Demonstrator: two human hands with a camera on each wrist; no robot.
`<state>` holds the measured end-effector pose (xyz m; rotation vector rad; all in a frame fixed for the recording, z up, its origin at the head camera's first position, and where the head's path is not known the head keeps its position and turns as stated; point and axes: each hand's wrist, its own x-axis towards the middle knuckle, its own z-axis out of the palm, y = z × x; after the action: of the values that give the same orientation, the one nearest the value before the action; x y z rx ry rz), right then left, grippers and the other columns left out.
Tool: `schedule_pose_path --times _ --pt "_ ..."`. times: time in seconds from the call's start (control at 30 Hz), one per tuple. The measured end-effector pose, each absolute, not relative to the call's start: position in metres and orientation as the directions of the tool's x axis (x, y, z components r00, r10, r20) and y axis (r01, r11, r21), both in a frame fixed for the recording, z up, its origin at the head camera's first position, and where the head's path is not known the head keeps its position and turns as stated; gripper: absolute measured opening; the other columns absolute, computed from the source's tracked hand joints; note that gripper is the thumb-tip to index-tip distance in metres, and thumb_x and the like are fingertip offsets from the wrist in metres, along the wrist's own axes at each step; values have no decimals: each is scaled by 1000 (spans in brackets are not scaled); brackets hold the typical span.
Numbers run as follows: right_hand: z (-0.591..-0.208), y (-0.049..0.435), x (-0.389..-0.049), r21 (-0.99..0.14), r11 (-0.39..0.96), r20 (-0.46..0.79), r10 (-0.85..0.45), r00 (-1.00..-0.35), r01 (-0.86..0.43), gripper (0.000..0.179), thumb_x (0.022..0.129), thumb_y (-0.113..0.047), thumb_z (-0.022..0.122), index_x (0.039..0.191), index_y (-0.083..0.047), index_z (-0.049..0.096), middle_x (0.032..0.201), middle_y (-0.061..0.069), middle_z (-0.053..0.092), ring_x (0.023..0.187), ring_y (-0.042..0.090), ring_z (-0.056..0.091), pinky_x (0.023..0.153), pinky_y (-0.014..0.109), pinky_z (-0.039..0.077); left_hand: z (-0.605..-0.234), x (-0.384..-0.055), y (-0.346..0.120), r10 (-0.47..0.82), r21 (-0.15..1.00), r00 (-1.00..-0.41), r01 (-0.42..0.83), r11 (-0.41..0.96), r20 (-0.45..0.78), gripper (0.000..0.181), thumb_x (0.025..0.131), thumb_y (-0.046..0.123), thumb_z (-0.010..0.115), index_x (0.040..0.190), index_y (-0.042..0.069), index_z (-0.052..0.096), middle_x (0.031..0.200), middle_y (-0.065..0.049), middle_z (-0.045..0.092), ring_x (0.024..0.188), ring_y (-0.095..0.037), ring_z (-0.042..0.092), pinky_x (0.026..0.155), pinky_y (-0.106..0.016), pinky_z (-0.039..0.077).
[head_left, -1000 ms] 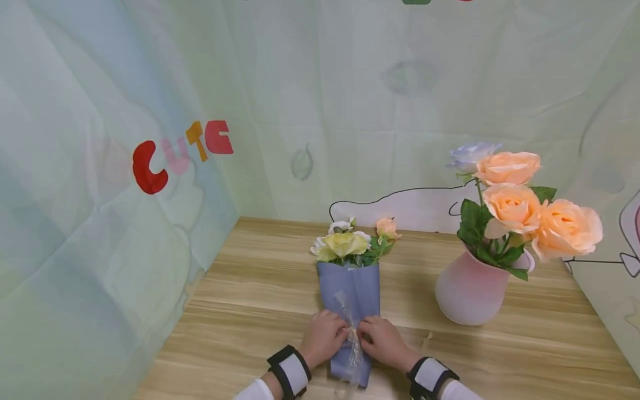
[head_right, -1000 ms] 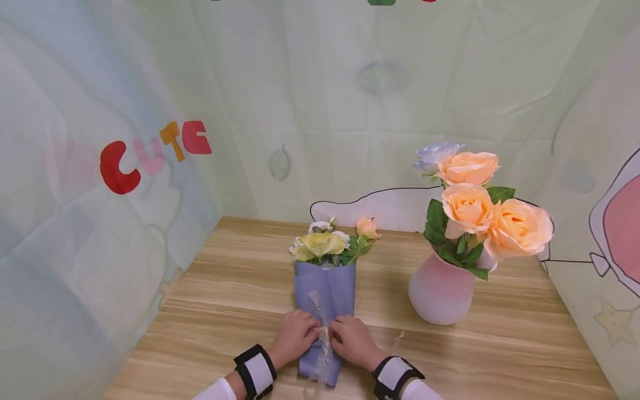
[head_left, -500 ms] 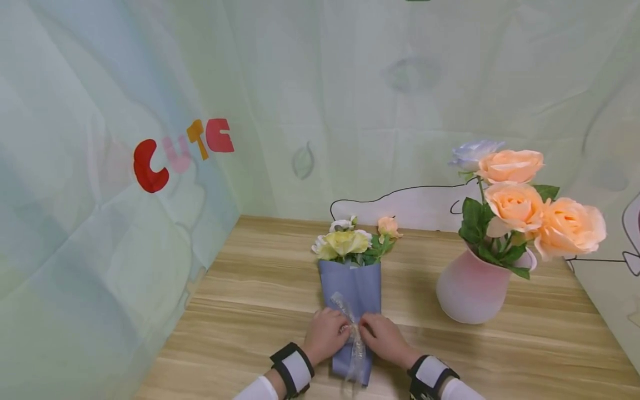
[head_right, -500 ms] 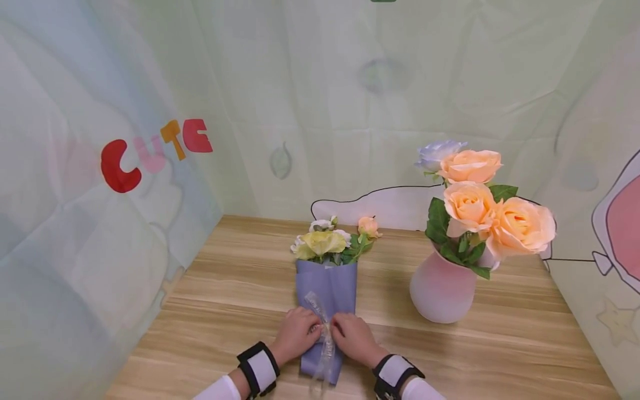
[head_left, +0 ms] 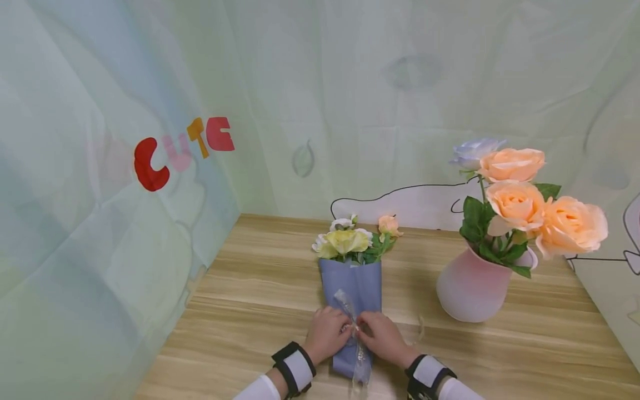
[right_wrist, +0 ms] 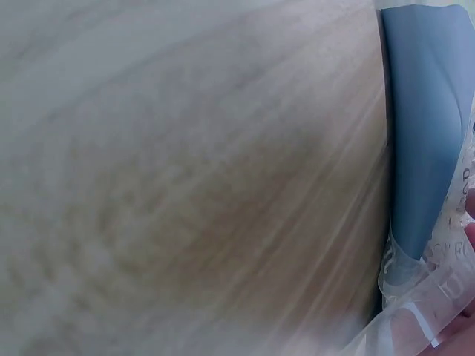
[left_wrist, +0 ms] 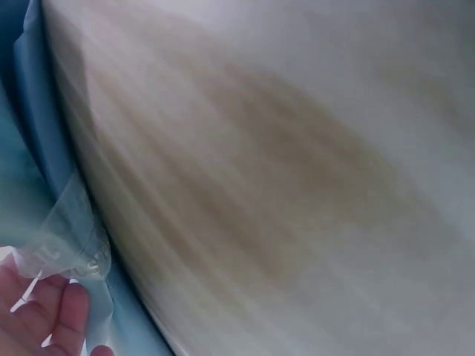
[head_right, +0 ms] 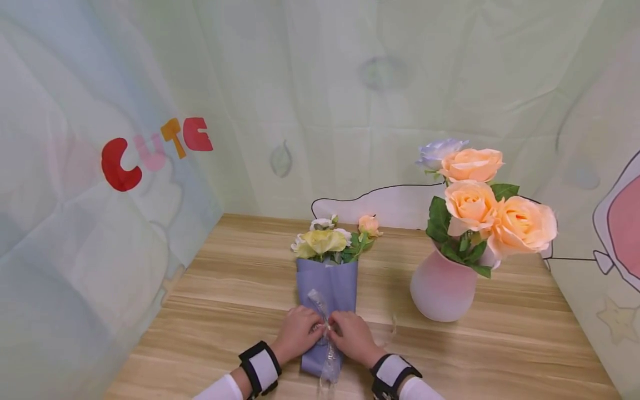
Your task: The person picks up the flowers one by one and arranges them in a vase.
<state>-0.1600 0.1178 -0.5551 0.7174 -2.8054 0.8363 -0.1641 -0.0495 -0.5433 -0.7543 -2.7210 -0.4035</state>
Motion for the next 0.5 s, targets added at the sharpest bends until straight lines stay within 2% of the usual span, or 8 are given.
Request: schedule_pose_path --times 0.23,0.4,0.5 --pt "-558 114 -160 -454 745 284 -399 -872 -489 11 74 -20 66 80 -18 56 73 -9 56 69 7 48 59 23 39 -541 -162 -49 460 189 -829 531 826 319 13 78 32 60 73 22 66 71 10 61 71 -10 52 65 -26 38" --pt "-560 111 -160 -402 762 342 -389 -855 -508 13 69 -19 68 73 -19 56 70 -10 52 66 7 46 57 21 37 -540 -162 -47 472 183 -828 537 824 302 14 80 34 58 76 23 67 72 10 60 72 -9 52 65 -25 38" --pt "-559 110 -160 -392 771 333 -390 -859 -502 12 68 -18 68 70 -18 56 69 -10 50 65 7 44 56 20 36 -540 -162 -47 481 160 -822 542 825 305 14 80 33 58 75 23 66 72 10 60 71 -9 51 63 -24 36"
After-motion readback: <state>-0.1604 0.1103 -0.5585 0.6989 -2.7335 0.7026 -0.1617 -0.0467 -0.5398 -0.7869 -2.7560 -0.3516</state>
